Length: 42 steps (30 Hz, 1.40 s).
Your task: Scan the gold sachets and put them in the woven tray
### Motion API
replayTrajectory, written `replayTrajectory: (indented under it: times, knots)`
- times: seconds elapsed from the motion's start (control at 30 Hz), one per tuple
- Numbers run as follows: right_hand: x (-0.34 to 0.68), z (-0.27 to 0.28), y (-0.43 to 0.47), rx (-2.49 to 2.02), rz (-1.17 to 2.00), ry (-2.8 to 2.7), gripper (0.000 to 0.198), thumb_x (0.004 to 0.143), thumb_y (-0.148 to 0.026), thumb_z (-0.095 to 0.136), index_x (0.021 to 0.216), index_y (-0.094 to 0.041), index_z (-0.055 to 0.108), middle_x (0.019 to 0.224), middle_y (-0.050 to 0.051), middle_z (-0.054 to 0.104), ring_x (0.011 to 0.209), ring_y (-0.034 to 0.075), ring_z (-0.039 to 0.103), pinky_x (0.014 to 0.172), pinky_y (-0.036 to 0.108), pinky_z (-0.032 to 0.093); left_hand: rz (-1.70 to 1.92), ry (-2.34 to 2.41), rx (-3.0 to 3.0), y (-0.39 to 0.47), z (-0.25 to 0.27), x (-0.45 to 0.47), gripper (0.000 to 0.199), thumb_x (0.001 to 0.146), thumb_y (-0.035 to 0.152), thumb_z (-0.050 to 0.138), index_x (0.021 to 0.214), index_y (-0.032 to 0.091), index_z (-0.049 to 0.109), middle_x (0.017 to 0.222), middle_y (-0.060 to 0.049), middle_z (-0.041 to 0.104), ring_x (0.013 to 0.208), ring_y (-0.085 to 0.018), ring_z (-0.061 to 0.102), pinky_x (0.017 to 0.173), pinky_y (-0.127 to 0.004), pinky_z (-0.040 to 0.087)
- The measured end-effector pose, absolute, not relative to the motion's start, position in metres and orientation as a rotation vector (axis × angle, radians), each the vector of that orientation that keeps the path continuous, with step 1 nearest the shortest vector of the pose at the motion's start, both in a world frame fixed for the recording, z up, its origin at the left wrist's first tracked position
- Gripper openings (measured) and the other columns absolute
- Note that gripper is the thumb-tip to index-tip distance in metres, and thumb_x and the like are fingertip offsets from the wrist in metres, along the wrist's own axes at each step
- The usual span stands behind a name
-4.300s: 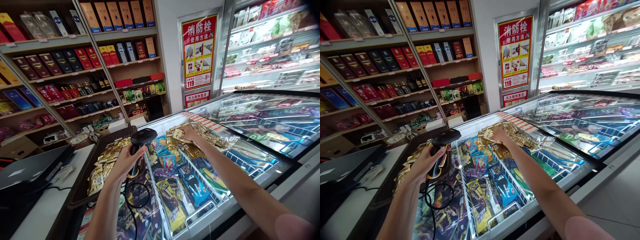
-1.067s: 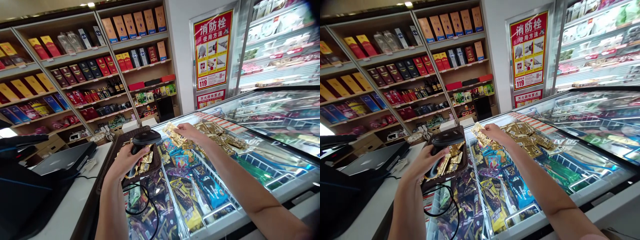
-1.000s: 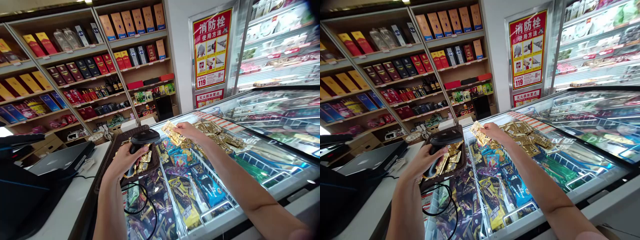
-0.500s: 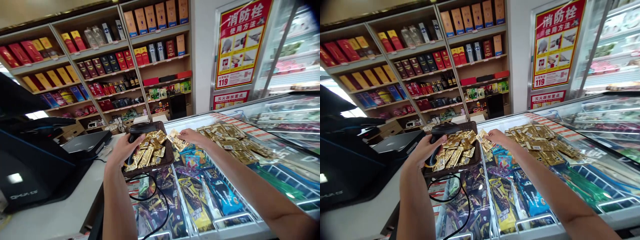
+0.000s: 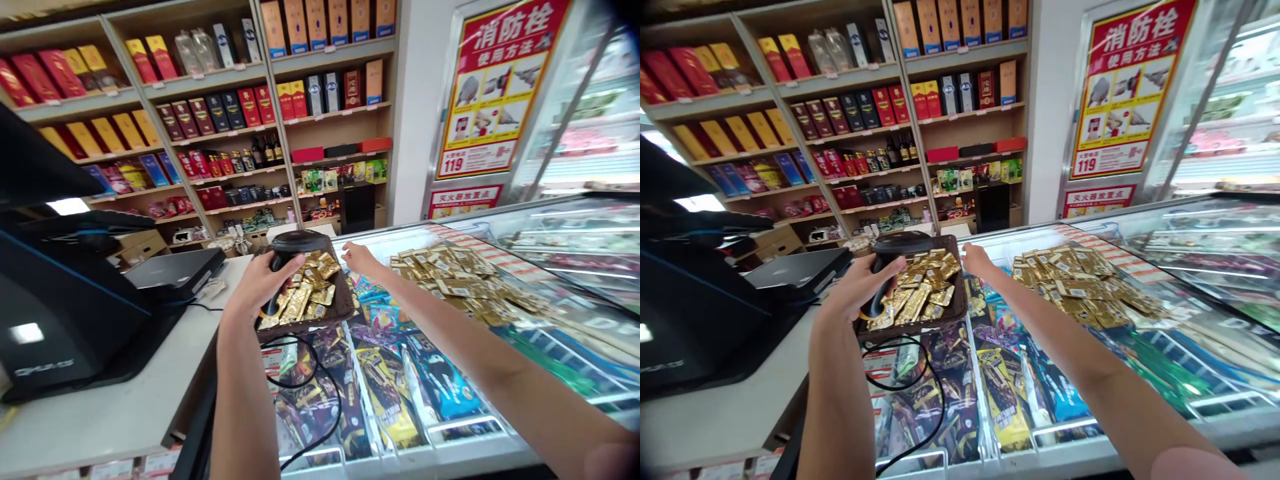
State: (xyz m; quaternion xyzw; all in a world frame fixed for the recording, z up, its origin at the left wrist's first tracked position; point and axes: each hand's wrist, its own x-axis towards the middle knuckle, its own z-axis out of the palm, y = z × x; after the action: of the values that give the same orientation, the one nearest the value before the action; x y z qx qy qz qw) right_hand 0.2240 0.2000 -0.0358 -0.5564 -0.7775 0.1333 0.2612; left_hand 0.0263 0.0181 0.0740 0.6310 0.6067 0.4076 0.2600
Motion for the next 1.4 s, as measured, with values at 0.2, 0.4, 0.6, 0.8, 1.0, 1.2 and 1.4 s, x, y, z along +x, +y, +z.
replayTrajectory:
  times: [0.2, 0.4, 0.6, 0.8, 1.0, 1.2, 1.4]
  knots:
    - [0.349, -0.056, 0.175, -1.928, 0.212, -2.245, 0.032, 0.092, -0.033, 0.055, 0.118, -0.015, 0.064, 0.119, 0.014, 0.068, 0.112, 0.024, 0.061, 0.087, 0.028, 0.045, 0.99, 1.628, 1.661, 0.025, 0.074, 0.041, 0.049, 0.068, 0.065, 0.071, 0.079, 0.018, 0.061, 0.054, 0.0, 0.059, 0.044, -0.013, 0.05, 0.04, -0.022, 0.036]
    - [0.465, -0.061, 0.155, -2.276, 0.309, -2.112, 0.044, 0.079, -0.02, 0.07, 0.122, -0.01, 0.065, 0.124, 0.021, 0.065, 0.112, 0.028, 0.062, 0.087, 0.032, 0.045, 0.858, 1.585, 1.709, 0.029, 0.075, 0.06, 0.05, 0.068, 0.066, 0.071, 0.079, 0.018, 0.061, 0.052, 0.001, 0.057, 0.041, -0.011, 0.046, 0.037, -0.021, 0.032]
    - [0.495, -0.066, 0.151, -2.248, 0.348, -2.141, 0.054, 0.074, -0.031, 0.077, 0.124, -0.013, 0.065, 0.128, 0.017, 0.063, 0.113, 0.029, 0.059, 0.085, 0.031, 0.044, 0.833, 1.542, 1.775, 0.03, 0.071, 0.068, 0.047, 0.071, 0.063, 0.07, 0.075, 0.017, 0.058, 0.056, 0.001, 0.059, 0.048, -0.011, 0.049, 0.042, -0.02, 0.034]
    - [0.462, -0.033, 0.15, -2.206, 0.133, -2.132, 0.029, 0.076, -0.033, 0.072, 0.101, -0.02, 0.073, 0.114, 0.012, 0.069, 0.103, 0.03, 0.062, 0.075, 0.033, 0.043, 0.961, 1.56, 1.703, 0.026, 0.073, 0.054, 0.05, 0.072, 0.064, 0.069, 0.085, 0.016, 0.06, 0.056, 0.001, 0.059, 0.045, -0.012, 0.049, 0.041, -0.021, 0.036]
    - [0.378, 0.023, 0.14, -1.724, 0.185, -1.987, 0.034, 0.092, -0.045, 0.052, 0.101, -0.017, 0.068, 0.095, 0.01, 0.071, 0.086, 0.022, 0.063, 0.066, 0.026, 0.039, 1.052, 1.537, 1.657, 0.025, 0.071, 0.047, 0.052, 0.072, 0.065, 0.069, 0.087, 0.016, 0.062, 0.055, 0.0, 0.059, 0.047, -0.012, 0.051, 0.043, -0.021, 0.036]
    - [0.327, 0.022, 0.131, -1.427, 0.501, -1.845, 0.032, 0.092, -0.047, 0.052, 0.096, -0.019, 0.066, 0.09, 0.006, 0.07, 0.075, 0.018, 0.061, 0.061, 0.023, 0.038, 0.981, 1.521, 1.712, 0.023, 0.071, 0.05, 0.047, 0.074, 0.062, 0.069, 0.085, 0.017, 0.059, 0.056, 0.003, 0.056, 0.047, -0.011, 0.049, 0.046, -0.022, 0.036]
    - [0.33, 0.013, 0.133, -1.466, 0.523, -1.831, 0.026, 0.091, -0.043, 0.054, 0.09, -0.02, 0.067, 0.084, 0.005, 0.068, 0.069, 0.018, 0.061, 0.058, 0.024, 0.036, 0.938, 1.535, 1.755, 0.019, 0.073, 0.06, 0.046, 0.073, 0.062, 0.069, 0.081, 0.018, 0.057, 0.055, 0.002, 0.055, 0.049, -0.013, 0.051, 0.045, -0.022, 0.034]
